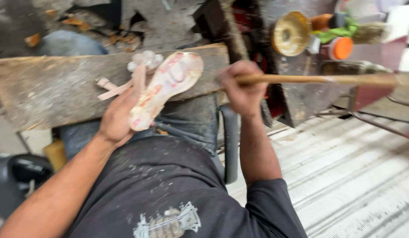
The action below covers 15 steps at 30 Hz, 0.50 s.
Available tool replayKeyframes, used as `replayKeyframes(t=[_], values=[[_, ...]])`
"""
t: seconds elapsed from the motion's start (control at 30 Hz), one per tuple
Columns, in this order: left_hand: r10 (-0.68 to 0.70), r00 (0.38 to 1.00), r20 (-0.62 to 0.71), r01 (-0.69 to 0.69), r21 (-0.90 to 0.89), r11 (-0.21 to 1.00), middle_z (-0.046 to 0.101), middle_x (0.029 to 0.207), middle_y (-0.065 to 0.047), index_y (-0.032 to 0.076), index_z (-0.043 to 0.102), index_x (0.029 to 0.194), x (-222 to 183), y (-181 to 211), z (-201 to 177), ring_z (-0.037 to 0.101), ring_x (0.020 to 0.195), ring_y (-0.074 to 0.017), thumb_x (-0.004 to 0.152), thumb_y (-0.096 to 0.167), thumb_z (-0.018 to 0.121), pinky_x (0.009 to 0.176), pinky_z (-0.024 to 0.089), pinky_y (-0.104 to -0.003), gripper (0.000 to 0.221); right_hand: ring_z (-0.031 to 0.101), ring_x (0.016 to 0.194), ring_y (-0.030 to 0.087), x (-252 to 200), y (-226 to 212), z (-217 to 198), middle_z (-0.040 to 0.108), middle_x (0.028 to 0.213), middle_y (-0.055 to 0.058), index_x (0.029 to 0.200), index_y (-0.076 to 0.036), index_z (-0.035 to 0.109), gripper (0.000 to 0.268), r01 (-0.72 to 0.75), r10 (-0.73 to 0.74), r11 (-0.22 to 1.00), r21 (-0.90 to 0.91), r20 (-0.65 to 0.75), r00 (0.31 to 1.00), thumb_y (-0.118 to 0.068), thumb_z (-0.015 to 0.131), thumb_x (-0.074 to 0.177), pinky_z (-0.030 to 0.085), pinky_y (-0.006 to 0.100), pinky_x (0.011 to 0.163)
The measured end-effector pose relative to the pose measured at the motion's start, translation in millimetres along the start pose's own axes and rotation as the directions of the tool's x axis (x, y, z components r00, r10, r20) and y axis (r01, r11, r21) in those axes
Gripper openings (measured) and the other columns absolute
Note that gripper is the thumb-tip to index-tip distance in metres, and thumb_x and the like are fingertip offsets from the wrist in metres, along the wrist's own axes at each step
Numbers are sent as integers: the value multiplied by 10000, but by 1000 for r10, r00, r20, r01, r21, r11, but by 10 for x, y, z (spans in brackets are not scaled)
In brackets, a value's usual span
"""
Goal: Apply adhesive to a shoe sole and use a hand tool to mark or trim it at a repair bench.
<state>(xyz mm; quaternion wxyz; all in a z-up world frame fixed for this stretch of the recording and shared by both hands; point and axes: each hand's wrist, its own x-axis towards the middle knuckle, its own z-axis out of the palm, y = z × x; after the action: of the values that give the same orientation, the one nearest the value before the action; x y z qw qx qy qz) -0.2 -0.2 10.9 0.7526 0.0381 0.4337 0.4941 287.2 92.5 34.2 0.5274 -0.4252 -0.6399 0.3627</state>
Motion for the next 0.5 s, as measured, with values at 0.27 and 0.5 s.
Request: replayKeyframes(t=[0.27,0.5], values=[[-74,990,120,62,100,993,663,1254,-245,-18,505,1360,102,-42,-230,693,914,-298,1029,263,512,527,631,-406,435,706,888,236,765,200,-1328,668,930,133,937,-29,628,194,-55,-55,923,-381,-274,960,116,756,930,663,311,822],[-65,995,80,59,81,995,672,1273,-245,-16,526,1359,135,-79,-285,714,906,-326,1024,225,524,519,634,-431,413,756,1037,248,827,402,-1717,662,977,126,998,-82,548,235,-226,237,919,-322,-5,971,130,649,980,641,325,849]])
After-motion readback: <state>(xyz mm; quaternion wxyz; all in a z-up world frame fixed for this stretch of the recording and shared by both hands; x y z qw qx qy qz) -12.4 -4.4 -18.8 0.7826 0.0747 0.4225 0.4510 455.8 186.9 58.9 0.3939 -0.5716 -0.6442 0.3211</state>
